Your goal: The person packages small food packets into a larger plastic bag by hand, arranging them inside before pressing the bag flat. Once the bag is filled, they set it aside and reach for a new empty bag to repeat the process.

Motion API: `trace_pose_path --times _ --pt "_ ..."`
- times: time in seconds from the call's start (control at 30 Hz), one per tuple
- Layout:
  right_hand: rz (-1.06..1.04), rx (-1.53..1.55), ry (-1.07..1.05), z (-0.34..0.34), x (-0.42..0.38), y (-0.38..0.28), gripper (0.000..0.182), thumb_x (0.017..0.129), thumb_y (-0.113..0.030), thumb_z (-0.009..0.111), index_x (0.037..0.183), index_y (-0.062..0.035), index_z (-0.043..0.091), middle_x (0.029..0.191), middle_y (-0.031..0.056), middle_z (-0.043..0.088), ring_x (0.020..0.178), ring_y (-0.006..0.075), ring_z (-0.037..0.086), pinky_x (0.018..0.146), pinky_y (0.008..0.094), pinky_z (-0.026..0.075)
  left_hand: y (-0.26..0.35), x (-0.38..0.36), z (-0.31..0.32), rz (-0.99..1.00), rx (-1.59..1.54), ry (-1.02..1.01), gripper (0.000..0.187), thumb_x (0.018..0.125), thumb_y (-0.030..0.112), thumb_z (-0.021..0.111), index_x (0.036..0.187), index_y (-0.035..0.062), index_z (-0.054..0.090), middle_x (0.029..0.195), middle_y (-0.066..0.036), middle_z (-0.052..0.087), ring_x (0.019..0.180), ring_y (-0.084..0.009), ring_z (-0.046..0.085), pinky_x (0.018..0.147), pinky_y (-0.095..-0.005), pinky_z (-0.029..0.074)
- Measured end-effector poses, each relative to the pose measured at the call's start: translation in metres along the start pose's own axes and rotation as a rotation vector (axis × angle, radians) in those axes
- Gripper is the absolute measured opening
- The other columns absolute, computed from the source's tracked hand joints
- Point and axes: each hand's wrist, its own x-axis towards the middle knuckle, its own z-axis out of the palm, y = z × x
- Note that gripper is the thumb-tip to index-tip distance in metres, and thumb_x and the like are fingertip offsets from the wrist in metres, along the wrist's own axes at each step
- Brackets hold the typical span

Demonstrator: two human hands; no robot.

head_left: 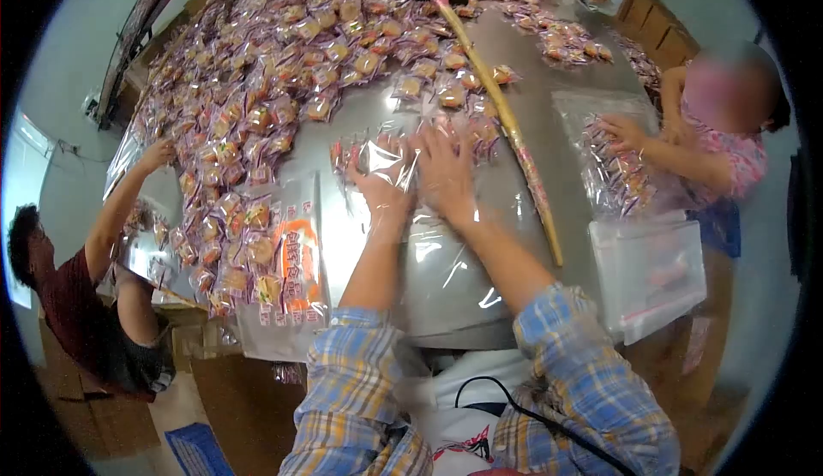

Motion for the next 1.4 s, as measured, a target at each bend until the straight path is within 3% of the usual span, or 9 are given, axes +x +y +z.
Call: trace_pose_path --times 0.17,0.33,0.83,0.87,0.97,1.0,1.2,1.3,1.4 --pt "-0.044 0.296 -0.247 -0.055 -0.083 -0.03 0.075 0.094 -0.036 0.063 0.155 0.0036 0.042 0.161 0.0212 0.043 0.151 0.0385 0.036 0.125 0.0553 0.024 0.0 0.002 0.006 -0.085 0.05 -0.183 0.067 0.091 0.035 0.071 0.155 0.0292 0.049 0.154 -0.013 0.054 0.144 -0.0332 0.048 0.115 -0.0668 0.022" --pt "-0.053 0.407 -0.389 -0.051 -0.139 -0.025 0.064 0.108 -0.043 0.045 0.16 -0.0064 0.039 0.163 0.0202 0.041 0.154 0.0388 0.031 0.126 0.0552 0.021 0.013 0.002 -0.014 -0.151 0.085 -0.204 0.074 0.087 0.04 0.077 0.154 0.0299 0.049 0.161 -0.011 0.046 0.149 -0.033 0.042 0.114 -0.0703 0.026" --pt "-0.045 0.454 -0.369 -0.099 -0.208 -0.045 0.056 0.106 -0.034 0.049 0.154 -0.0057 0.048 0.161 0.0162 0.045 0.152 0.0364 0.035 0.125 0.0526 0.025 0.042 -0.034 -0.025 -0.05 0.214 -0.184 0.051 0.089 0.025 0.066 0.14 0.0148 0.063 0.152 -0.012 0.054 0.146 -0.0327 0.046 0.116 -0.0707 0.024" --pt "-0.045 0.465 -0.354 -0.102 -0.216 -0.049 0.056 0.106 -0.035 0.049 0.154 -0.0058 0.048 0.161 0.016 0.045 0.152 0.0361 0.035 0.125 0.0523 0.025 0.038 -0.046 0.003 0.04 0.337 0.07 0.048 0.087 0.026 0.068 0.134 0.0135 0.065 0.151 -0.009 0.055 0.144 -0.0301 0.047 0.115 -0.0726 0.024" --pt "-0.064 0.468 -0.399 -0.126 -0.231 -0.048 0.057 0.105 -0.034 0.051 0.154 -0.0057 0.047 0.159 0.0152 0.047 0.152 0.034 0.036 0.125 0.0516 0.026 0.065 -0.072 -0.068 0.112 0.123 -0.193 0.041 0.086 0.026 0.069 0.126 0.0143 0.067 0.15 -0.008 0.056 0.144 -0.0282 0.047 0.113 -0.0741 0.024" --pt "-0.073 0.475 -0.412 -0.131 -0.238 -0.048 0.057 0.104 -0.034 0.052 0.154 -0.0056 0.047 0.159 0.0152 0.047 0.151 0.0335 0.036 0.124 0.0516 0.027 0.067 -0.081 -0.064 0.069 0.127 -0.159 0.07 0.086 0.023 0.071 0.153 0.0189 0.051 0.154 -0.001 0.055 0.136 -0.0214 0.052 0.11 -0.0678 0.028" --pt "0.149 0.853 -0.484 -0.152 -0.244 -0.039 0.069 0.09 -0.026 0.067 0.152 -0.0011 0.047 0.154 0.0214 0.05 0.142 0.0389 0.046 0.121 0.0496 0.034 0.069 -0.117 -0.095 0.098 0.116 -0.199 0.073 0.085 0.03 0.071 0.154 0.0199 0.05 0.157 -0.003 0.052 0.136 -0.0245 0.052 0.107 -0.0737 0.025" --pt "0.217 0.706 0.046 -0.133 -0.215 -0.033 0.06 0.09 -0.016 0.063 0.146 -0.0001 0.051 0.146 0.0217 0.054 0.137 0.0392 0.05 0.12 0.0495 0.036 0.08 -0.114 -0.114 0.05 0.054 -0.257 0.077 0.083 0.037 0.076 0.153 0.0183 0.051 0.157 -0.003 0.052 0.137 -0.0266 0.052 0.108 -0.0719 0.027" --pt "0.133 0.416 0.141 -0.122 -0.167 -0.022 0.055 0.088 -0.007 0.058 0.142 -0.0014 0.055 0.138 0.0188 0.059 0.132 0.0381 0.053 0.118 0.05 0.037 0.072 -0.115 -0.092 0.052 -0.1 -0.134 0.072 0.083 0.04 0.077 0.146 0.0118 0.057 0.153 -0.009 0.055 0.142 -0.0321 0.048 0.114 -0.071 0.023"
